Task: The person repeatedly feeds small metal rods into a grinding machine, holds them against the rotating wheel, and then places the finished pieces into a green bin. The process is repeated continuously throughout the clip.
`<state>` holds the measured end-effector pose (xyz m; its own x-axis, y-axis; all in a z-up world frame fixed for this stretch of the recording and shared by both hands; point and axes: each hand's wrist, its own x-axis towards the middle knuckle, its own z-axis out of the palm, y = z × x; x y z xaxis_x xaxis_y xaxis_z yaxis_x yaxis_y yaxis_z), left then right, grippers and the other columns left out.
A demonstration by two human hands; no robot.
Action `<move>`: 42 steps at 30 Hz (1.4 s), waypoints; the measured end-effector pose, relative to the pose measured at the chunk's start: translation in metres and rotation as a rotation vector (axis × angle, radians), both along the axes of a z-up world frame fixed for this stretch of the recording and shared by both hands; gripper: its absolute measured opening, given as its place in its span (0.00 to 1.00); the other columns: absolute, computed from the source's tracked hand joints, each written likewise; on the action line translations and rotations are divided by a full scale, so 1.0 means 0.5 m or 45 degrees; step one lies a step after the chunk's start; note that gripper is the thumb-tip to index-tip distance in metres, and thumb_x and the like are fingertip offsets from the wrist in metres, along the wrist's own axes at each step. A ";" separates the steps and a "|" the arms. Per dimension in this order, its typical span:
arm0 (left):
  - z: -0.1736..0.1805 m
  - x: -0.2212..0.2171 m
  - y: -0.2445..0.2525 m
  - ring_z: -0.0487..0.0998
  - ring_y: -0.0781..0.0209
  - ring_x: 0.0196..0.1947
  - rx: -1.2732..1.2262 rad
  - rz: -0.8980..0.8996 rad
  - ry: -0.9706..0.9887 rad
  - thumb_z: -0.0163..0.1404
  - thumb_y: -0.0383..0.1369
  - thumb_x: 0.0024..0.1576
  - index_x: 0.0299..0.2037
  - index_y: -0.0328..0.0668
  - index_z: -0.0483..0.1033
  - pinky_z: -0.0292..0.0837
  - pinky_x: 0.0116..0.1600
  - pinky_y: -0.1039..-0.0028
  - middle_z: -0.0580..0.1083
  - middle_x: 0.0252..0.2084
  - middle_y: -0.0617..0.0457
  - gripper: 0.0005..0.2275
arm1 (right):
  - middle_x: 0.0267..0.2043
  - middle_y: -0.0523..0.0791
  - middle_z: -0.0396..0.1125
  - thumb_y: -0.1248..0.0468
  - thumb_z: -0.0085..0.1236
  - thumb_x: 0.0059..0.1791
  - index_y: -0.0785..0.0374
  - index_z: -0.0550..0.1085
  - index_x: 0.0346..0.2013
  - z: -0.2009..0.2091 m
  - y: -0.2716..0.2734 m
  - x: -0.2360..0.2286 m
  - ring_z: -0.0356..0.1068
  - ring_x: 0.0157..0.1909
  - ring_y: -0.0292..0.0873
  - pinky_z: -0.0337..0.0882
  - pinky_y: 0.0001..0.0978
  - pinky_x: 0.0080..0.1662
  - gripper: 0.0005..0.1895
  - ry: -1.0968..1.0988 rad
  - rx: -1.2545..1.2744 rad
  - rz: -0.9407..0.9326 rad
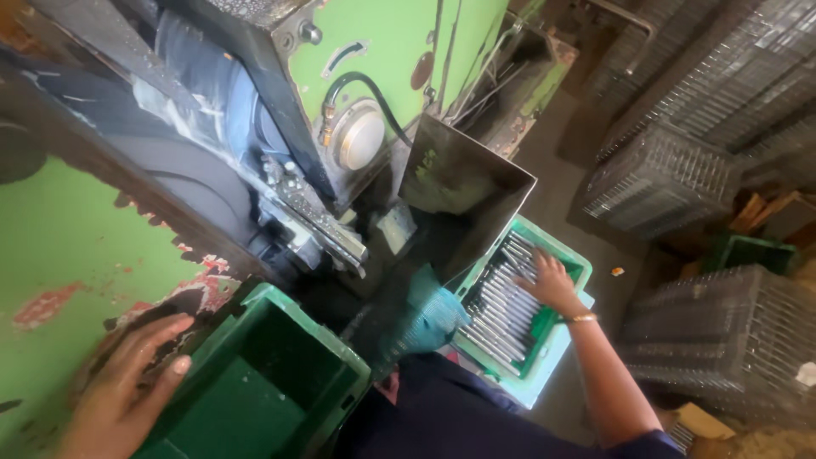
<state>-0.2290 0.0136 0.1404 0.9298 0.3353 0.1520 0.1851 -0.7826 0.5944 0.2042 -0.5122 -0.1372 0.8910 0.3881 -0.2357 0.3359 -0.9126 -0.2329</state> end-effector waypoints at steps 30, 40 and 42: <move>0.055 -0.016 -0.052 0.73 0.48 0.59 0.206 -0.145 0.227 0.51 0.38 0.58 0.61 0.52 0.69 0.68 0.60 0.60 0.70 0.64 0.54 0.20 | 0.77 0.58 0.45 0.35 0.73 0.36 0.54 0.45 0.76 0.075 0.067 -0.104 0.49 0.78 0.59 0.52 0.53 0.74 0.66 0.574 -0.116 0.013; 0.044 -0.018 -0.053 0.73 0.47 0.59 0.141 -0.153 0.222 0.51 0.38 0.58 0.63 0.52 0.70 0.69 0.59 0.59 0.70 0.62 0.53 0.21 | 0.77 0.53 0.51 0.48 0.78 0.38 0.61 0.47 0.75 0.088 0.055 -0.070 0.49 0.79 0.54 0.51 0.51 0.75 0.62 0.928 0.068 -0.117; 0.046 -0.019 -0.052 0.72 0.47 0.59 0.147 -0.148 0.236 0.51 0.38 0.58 0.63 0.53 0.69 0.68 0.59 0.59 0.70 0.62 0.53 0.21 | 0.76 0.55 0.53 0.52 0.77 0.38 0.61 0.47 0.75 0.088 0.058 -0.072 0.54 0.77 0.55 0.54 0.52 0.74 0.62 0.948 0.123 -0.193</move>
<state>-0.2384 -0.0124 0.1634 0.9767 0.2147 0.0067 0.1871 -0.8660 0.4638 0.1681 -0.4831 -0.0930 0.5554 0.3240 -0.7658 -0.0681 -0.9001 -0.4303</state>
